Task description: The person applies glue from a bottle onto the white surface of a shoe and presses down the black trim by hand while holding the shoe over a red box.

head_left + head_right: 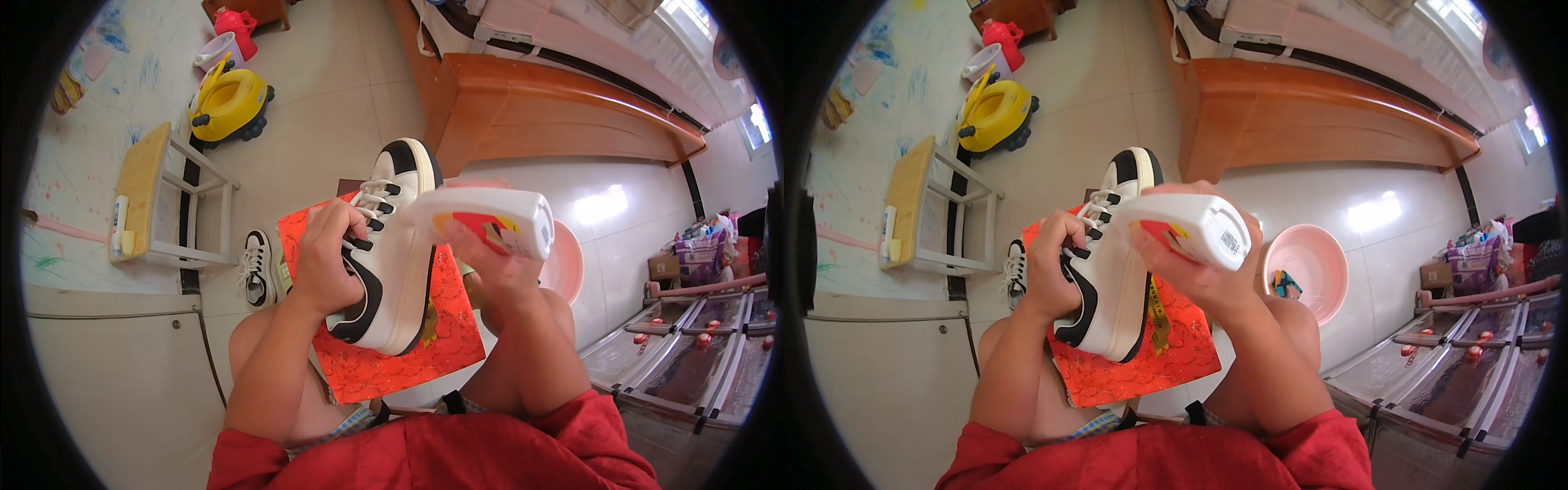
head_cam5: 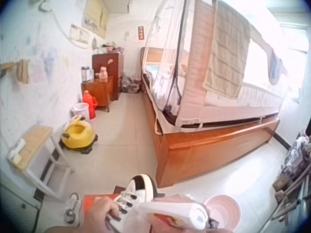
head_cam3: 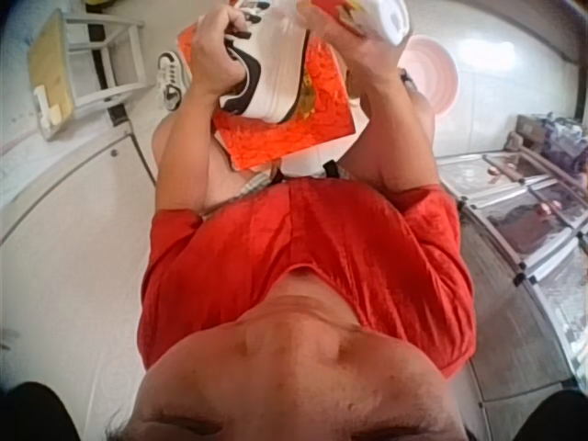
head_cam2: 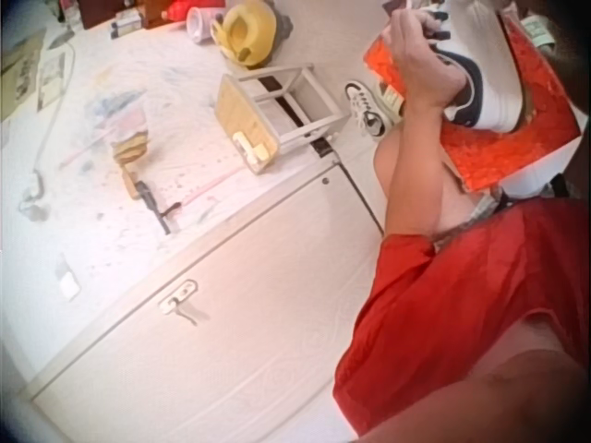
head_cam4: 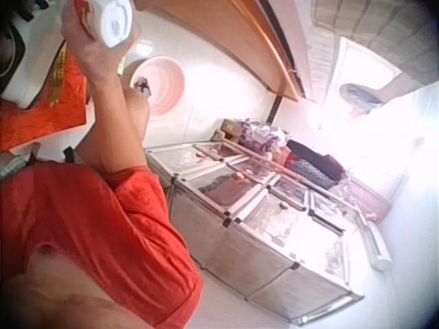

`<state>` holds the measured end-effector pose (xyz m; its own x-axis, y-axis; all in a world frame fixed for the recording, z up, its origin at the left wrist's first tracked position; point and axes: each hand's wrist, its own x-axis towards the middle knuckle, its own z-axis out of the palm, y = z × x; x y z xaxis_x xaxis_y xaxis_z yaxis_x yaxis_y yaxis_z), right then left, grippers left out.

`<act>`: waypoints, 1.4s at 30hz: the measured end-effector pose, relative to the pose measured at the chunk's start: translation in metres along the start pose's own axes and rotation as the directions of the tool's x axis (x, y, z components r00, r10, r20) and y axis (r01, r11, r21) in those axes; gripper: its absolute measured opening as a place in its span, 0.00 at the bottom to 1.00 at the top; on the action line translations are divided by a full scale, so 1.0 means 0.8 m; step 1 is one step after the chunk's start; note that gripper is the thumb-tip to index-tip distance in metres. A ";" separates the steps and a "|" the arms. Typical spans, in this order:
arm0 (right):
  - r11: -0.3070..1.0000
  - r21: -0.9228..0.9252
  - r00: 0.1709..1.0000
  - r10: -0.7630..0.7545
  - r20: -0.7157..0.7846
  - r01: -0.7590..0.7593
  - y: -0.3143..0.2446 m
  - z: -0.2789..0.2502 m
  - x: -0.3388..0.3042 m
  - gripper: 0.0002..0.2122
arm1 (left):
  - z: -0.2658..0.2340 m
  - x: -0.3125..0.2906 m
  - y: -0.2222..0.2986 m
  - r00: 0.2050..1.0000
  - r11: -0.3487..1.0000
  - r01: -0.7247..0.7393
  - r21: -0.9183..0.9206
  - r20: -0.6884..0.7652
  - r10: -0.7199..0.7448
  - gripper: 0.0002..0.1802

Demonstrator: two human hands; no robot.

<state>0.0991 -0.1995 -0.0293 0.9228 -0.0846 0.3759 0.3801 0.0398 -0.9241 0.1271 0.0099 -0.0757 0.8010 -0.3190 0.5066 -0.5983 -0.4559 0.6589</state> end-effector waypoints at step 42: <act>0.992 -0.023 0.990 0.125 -0.057 -0.127 -0.010 -0.001 -0.004 0.17 | -0.005 0.004 0.007 0.999 0.999 0.034 -0.015 0.021 -0.034 0.16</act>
<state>0.0933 -0.2001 -0.0234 0.9580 -0.1359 0.2524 0.2583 0.0269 -0.9657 0.1261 0.0095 -0.0683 0.8211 -0.3204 0.4724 -0.5708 -0.4541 0.6841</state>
